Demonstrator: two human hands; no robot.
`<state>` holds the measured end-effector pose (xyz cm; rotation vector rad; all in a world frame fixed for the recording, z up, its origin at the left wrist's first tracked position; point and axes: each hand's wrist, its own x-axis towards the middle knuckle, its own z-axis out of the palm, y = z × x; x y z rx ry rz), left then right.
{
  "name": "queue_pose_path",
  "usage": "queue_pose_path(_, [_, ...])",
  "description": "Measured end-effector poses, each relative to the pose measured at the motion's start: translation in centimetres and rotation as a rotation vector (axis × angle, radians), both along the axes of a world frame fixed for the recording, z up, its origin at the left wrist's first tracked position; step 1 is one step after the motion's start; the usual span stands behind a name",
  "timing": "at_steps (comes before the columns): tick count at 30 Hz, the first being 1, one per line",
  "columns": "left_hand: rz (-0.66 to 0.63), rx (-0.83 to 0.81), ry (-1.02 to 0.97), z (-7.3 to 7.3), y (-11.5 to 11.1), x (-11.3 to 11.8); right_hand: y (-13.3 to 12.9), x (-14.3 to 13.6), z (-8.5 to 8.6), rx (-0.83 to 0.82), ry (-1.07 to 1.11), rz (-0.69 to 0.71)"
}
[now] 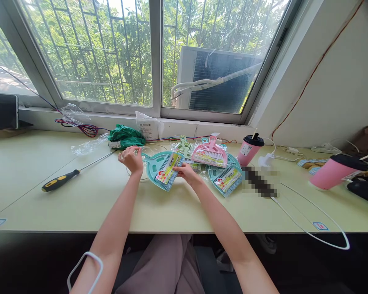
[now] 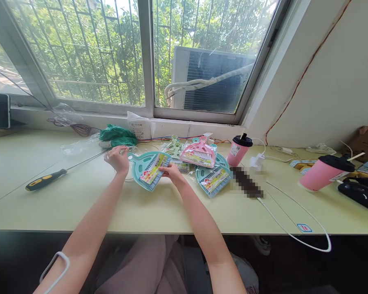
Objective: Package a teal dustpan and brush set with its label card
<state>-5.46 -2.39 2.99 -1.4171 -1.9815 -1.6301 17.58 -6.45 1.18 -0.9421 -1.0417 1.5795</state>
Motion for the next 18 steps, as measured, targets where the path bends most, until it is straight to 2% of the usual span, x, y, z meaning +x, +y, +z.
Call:
queue_pose_path(2, [-0.001, 0.021, -0.009, 0.2, -0.1, 0.2, -0.1, -0.2, -0.1, -0.004, 0.026, -0.038])
queue_pose_path(5, [-0.039, 0.054, -0.028, 0.3, -0.3, 0.4, -0.1, -0.4, -0.3, -0.025, 0.082, -0.167])
queue_pose_path(10, [-0.099, 0.082, -0.055, -0.1, -0.1, 1.0, -0.1, -0.5, -0.8, -0.062, 0.129, -0.336])
queue_pose_path(13, [-0.143, 0.084, -0.096, -0.4, 0.0, 1.5, -0.2, -0.6, -0.7, -0.061, 0.14, -0.328])
queue_pose_path(18, [-0.301, 0.193, -0.153, -0.2, -0.4, 2.7, -0.2, -0.9, -0.3, -0.042, 0.16, -0.194])
